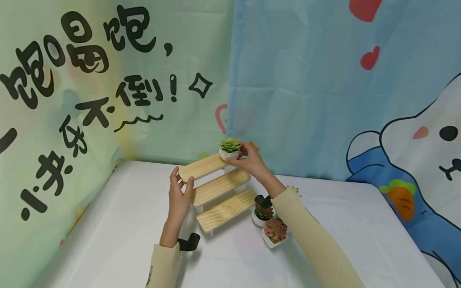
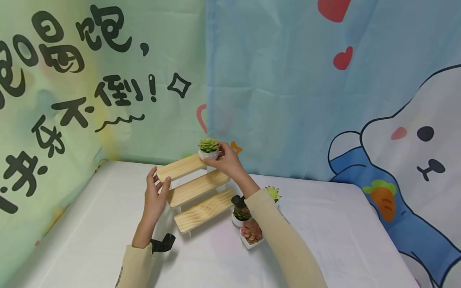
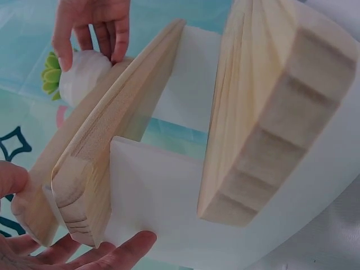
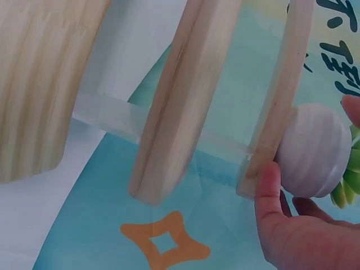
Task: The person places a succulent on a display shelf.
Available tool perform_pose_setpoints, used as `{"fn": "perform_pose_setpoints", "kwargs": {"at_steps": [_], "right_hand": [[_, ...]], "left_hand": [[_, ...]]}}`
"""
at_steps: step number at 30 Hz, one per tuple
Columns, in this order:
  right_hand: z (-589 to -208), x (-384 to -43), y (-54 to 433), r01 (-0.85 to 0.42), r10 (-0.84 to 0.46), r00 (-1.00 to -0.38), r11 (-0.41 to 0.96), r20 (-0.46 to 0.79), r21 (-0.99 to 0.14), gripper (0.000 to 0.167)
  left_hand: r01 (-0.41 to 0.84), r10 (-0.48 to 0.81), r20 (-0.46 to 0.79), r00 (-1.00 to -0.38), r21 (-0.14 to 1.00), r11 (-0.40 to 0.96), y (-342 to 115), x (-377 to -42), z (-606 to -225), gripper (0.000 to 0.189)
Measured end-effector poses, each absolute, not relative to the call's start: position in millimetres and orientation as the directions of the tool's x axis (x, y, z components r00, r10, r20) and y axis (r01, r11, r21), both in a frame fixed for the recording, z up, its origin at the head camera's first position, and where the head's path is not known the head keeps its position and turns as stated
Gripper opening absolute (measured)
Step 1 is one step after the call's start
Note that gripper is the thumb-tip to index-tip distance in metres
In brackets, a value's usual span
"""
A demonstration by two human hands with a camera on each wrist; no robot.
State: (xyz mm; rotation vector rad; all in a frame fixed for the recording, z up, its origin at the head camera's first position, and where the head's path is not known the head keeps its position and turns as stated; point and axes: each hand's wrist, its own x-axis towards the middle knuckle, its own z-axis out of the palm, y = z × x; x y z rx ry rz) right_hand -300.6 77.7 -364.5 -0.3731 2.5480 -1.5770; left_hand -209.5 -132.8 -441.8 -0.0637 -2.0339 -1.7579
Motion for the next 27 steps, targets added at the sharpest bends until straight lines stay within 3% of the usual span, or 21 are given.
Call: {"fn": "perform_pose_setpoints", "kwargs": {"at_steps": [27], "right_hand": [[-362.0,-247.4,131.1,-0.205,-0.223,-0.966,0.357,0.13,-0.911,0.06]], "left_hand": [[0.32,-0.242,0.36,-0.901,0.929,0.186,-130.4,-206.7,-442.7,0.059]]}}
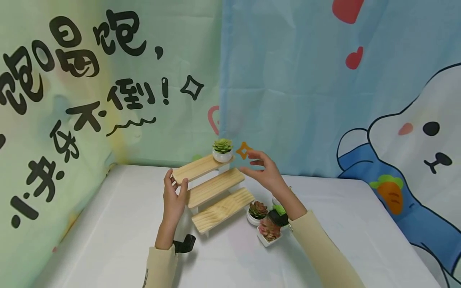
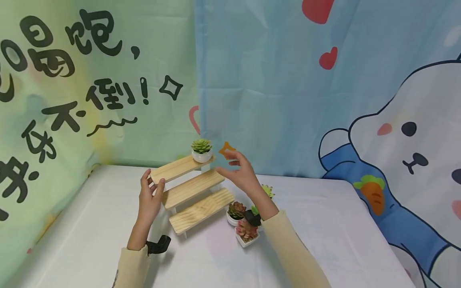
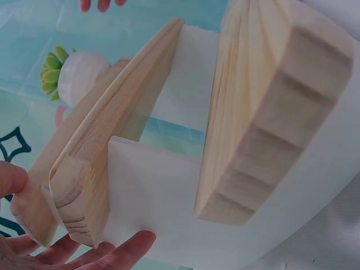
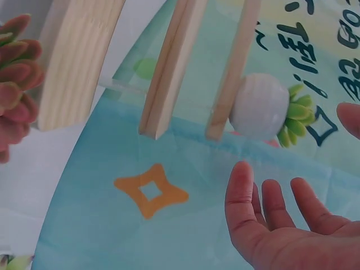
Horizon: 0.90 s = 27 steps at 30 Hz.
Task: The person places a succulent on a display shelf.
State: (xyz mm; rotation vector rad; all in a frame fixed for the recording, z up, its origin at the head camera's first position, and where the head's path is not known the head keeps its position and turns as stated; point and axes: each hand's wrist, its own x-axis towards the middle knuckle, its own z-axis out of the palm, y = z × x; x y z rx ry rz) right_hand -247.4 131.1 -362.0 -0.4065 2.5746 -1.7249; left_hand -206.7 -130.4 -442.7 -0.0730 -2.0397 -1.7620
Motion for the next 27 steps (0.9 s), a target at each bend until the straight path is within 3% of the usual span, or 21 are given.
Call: {"fn": "perform_pose_setpoints", "kwargs": {"at_steps": [9,27], "right_hand": [[-368.6,-229.6,157.4,-0.207,-0.168,-0.974,0.36,0.155,-0.91,0.057],[-392.8,-219.0,218.1,-0.044,0.041,-0.997,0.453,0.07,-0.891,0.068]], "left_hand": [[0.33,-0.252,0.371,-0.894,0.925,0.189,-129.2,-206.3,-442.6,0.059],[0.3,-0.253,0.346,-0.903,0.932,0.203,-129.3,-204.3,-441.7,0.06]]}}
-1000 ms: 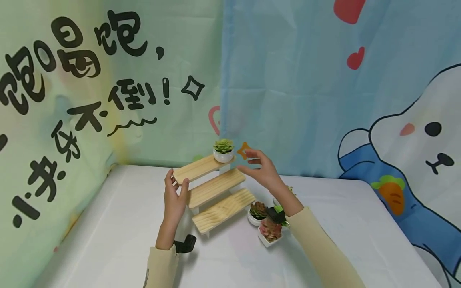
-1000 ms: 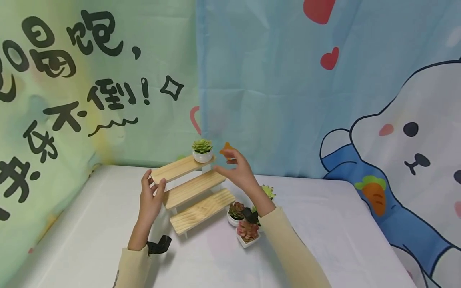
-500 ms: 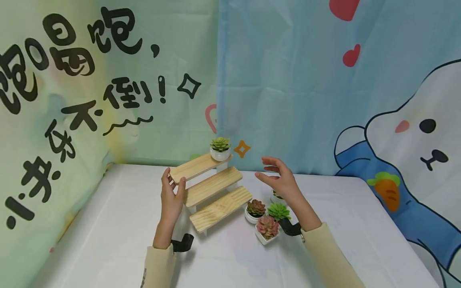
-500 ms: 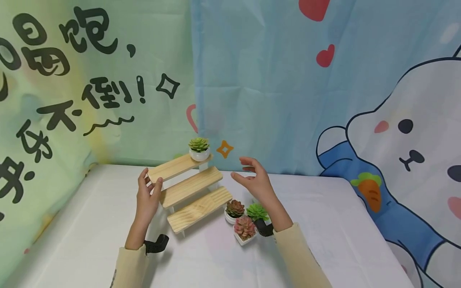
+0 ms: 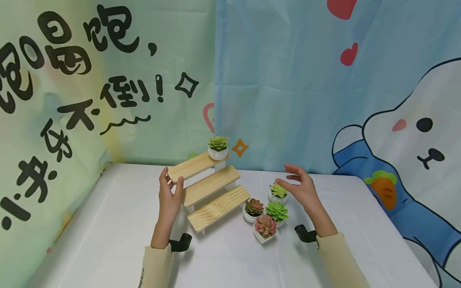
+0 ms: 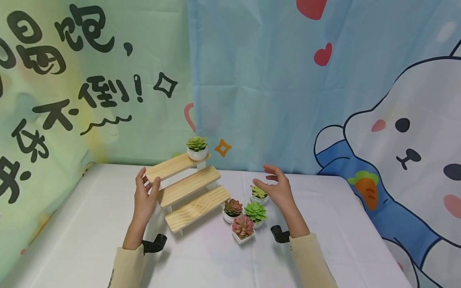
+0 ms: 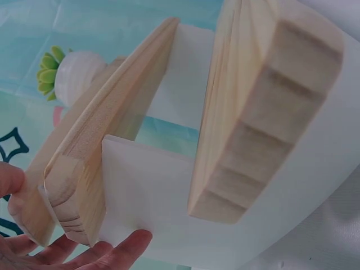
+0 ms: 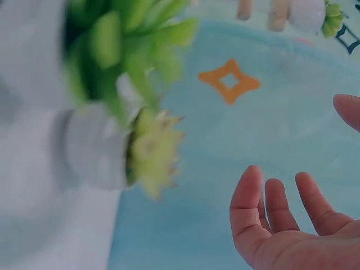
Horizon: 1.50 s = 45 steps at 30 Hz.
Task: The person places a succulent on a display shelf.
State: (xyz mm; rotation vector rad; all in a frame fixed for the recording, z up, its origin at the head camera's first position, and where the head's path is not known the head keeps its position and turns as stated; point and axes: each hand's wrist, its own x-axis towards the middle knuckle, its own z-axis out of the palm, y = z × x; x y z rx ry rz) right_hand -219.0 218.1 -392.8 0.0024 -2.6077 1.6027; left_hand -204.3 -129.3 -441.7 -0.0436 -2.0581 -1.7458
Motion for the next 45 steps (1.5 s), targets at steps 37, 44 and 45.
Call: {"fn": "perform_pose_setpoints", "kwargs": {"at_steps": [37,44,45], "right_hand": [[-460.5,-237.9,240.8,0.237,0.068,-0.97,0.478,-0.234,-0.846,0.081],[-463.4,-239.0,238.1,0.228,0.061,-0.972,0.491,-0.228,-0.841,0.079],[-463.9,-239.4,238.1,0.224,0.059,-0.973,0.491,-0.225,-0.842,0.079]], "left_hand": [[0.284,-0.248,0.334,-0.91,0.934,0.216,-129.9,-203.7,-441.4,0.06],[0.291,-0.249,0.34,-0.907,0.932,0.215,-130.0,-204.6,-442.2,0.06],[0.291,-0.249,0.34,-0.907,0.933,0.214,-130.0,-204.3,-441.6,0.06]]}}
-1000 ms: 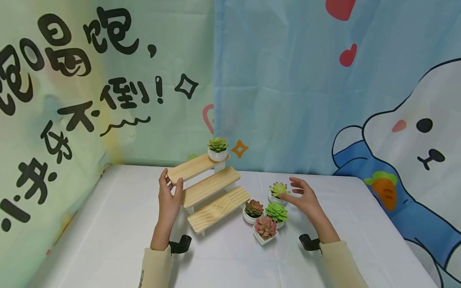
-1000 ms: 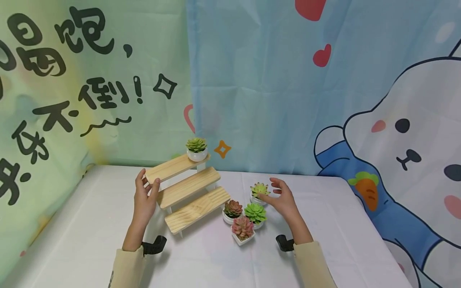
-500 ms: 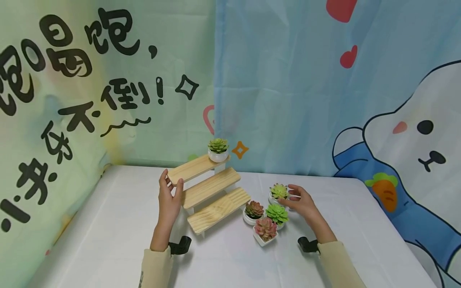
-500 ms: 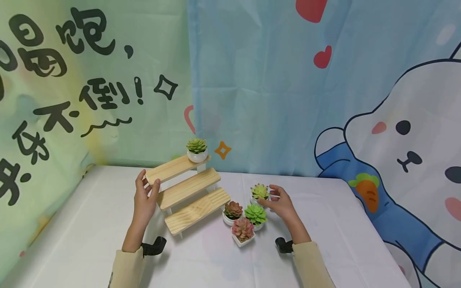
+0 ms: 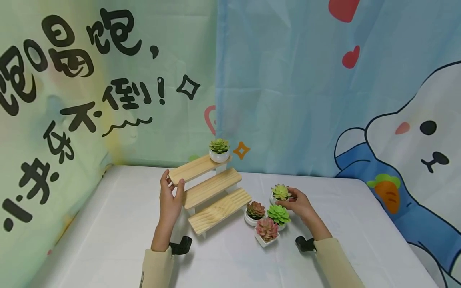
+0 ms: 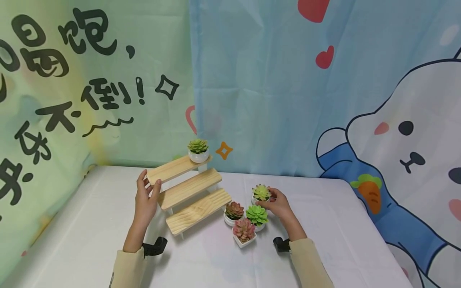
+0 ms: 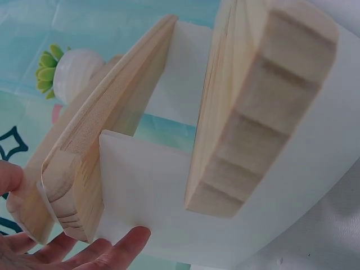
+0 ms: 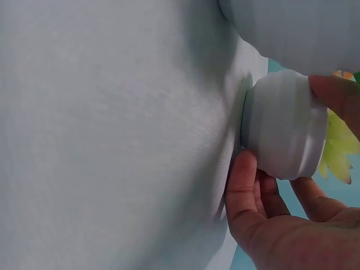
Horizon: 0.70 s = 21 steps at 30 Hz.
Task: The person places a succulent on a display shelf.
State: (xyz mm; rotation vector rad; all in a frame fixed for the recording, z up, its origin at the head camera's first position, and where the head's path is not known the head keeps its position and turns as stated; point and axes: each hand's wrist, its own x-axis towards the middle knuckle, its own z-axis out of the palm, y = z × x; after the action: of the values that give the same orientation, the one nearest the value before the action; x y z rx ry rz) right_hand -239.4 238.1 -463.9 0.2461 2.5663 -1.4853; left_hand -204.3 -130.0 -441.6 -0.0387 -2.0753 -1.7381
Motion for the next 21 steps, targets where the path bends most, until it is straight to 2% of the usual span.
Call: {"fn": "perform_pose_setpoints", "kwargs": {"at_steps": [21], "right_hand": [[-464.7,-236.0,243.2,0.199,0.055,-0.979,0.479,-0.197,-0.855,0.079]], "left_hand": [[0.283,-0.241,0.329,-0.913,0.937,0.205,-129.6,-203.2,-441.0,0.06]]}}
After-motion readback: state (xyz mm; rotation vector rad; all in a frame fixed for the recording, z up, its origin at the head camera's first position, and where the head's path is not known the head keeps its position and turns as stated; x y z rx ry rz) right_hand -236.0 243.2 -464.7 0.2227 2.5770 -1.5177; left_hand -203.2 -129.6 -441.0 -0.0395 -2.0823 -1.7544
